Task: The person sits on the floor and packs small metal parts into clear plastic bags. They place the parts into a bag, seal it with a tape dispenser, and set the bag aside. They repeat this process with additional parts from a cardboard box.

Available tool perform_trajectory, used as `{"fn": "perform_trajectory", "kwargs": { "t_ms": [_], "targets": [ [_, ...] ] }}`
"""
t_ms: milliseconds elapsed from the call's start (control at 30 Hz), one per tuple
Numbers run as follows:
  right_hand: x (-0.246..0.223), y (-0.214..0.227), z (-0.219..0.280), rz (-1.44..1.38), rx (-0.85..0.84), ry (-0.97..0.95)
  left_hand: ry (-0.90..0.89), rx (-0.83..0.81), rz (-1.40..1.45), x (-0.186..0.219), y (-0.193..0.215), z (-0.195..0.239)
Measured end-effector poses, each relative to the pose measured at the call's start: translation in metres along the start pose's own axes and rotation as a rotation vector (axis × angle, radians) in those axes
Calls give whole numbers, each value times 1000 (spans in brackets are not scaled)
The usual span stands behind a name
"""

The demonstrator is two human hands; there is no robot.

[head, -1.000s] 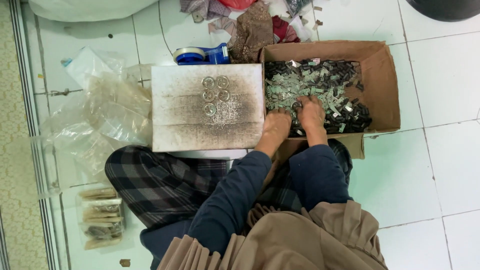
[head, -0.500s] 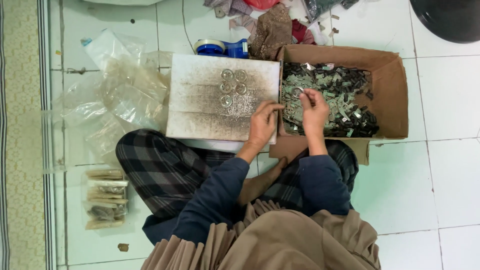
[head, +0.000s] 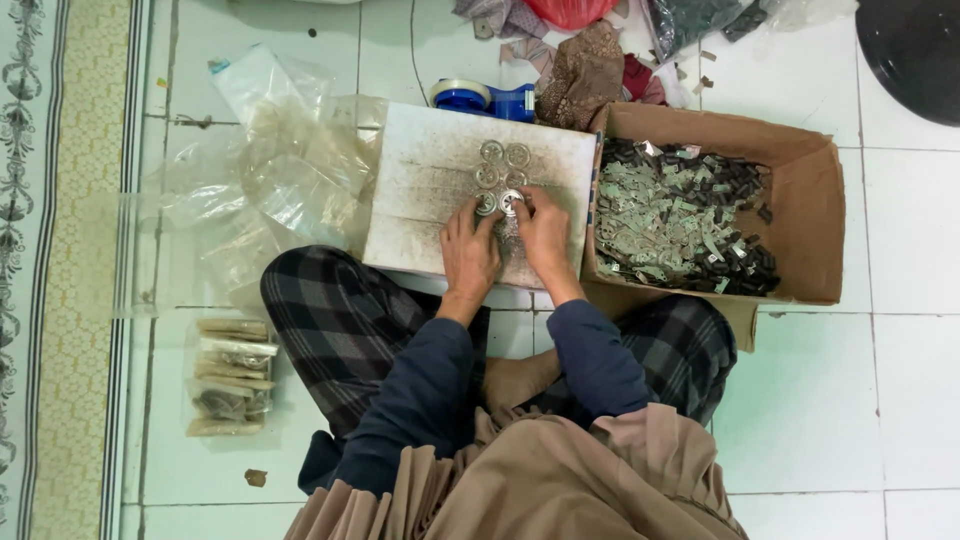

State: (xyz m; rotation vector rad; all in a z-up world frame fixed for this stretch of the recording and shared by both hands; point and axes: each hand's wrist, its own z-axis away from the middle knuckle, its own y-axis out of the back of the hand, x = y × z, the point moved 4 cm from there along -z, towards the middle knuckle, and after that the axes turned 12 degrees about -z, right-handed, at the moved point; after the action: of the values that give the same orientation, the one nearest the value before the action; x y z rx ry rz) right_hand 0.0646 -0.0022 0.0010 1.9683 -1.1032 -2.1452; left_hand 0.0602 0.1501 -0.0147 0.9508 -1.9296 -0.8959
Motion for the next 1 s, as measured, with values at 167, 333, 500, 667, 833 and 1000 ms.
{"fn": "perform_trajectory", "kwargs": {
  "t_ms": [167, 333, 500, 667, 833, 1000],
  "targets": [
    [-2, 7, 1, -58, 2, -26, 18, 10, 13, 0, -4, 1],
    [2, 55, -2, -145, 97, 77, -13, 18, 61, 34, 20, -23],
    [46, 139, -18, -223, 176, 23, -134, -55, 363, 116, -1, -50],
    [153, 181, -16, 1, 110, -134, -370, -530, 180, 194, -105, -23],
    [131, 173, -6, 311, -255, -355, -618, -775, -426, 214, -155, 0],
    [135, 169, -7, 369, -226, -379, -676, -855, -626, 215, -111, -15]
  ]
}}
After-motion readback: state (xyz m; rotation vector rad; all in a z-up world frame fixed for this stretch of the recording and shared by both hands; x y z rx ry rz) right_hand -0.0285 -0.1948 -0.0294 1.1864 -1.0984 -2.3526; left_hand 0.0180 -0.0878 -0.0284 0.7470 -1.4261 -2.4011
